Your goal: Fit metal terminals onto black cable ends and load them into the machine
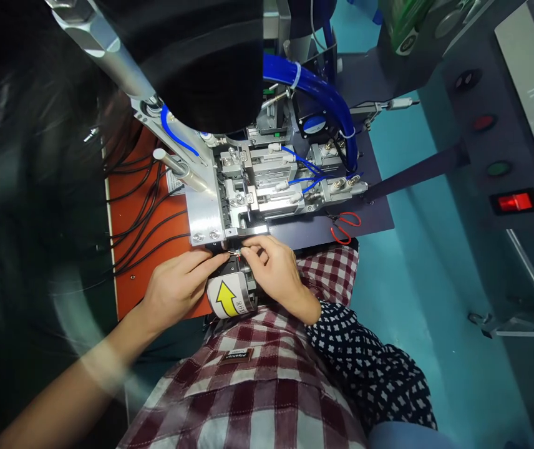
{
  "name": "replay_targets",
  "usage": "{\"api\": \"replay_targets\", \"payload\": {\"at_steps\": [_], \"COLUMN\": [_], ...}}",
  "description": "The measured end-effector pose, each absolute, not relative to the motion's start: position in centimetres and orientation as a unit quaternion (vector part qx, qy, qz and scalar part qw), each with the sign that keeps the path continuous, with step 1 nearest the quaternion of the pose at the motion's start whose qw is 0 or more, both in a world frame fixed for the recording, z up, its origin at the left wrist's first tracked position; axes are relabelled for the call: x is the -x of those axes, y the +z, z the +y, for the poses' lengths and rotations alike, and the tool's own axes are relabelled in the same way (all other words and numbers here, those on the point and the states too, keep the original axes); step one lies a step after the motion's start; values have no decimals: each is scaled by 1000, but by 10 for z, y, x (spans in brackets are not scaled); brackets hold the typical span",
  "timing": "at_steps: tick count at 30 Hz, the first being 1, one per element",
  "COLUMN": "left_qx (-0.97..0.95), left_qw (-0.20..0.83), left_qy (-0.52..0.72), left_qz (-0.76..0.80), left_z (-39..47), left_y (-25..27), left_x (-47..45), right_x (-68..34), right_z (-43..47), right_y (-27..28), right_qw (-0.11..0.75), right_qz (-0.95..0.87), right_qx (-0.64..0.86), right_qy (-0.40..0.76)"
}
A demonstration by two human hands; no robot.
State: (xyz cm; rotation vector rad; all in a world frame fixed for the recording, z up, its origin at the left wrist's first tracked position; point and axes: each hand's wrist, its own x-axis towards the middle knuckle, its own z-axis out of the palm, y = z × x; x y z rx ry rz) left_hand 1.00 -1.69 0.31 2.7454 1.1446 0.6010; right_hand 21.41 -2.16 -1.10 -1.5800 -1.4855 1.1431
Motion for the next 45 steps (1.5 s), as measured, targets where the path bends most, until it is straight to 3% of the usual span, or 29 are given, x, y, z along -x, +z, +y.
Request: {"api": "replay_targets", "payload": {"at_steps": [8,26,37,45], "left_qx": [-903,-899,-901,-876], "left_qw": [49,58,56,114], "left_qy": [214,219,211,212], "left_qz": [370,374,375,418], "left_z": [-16,-15,-15,-20], "left_y": [3,2,3,1], "left_x": [-10,-10,-10,-10], "right_x": [-206,-205,-204,-215], "right_z": [-25,-29,-27,-30], "right_y": [-14,-18,-15,-17], "right_qw": [375,353,292,294], "right_qz": [-608,-638,-640,-624], "right_qx": [592,594,625,633], "right_qy": [373,342,339,352]}}
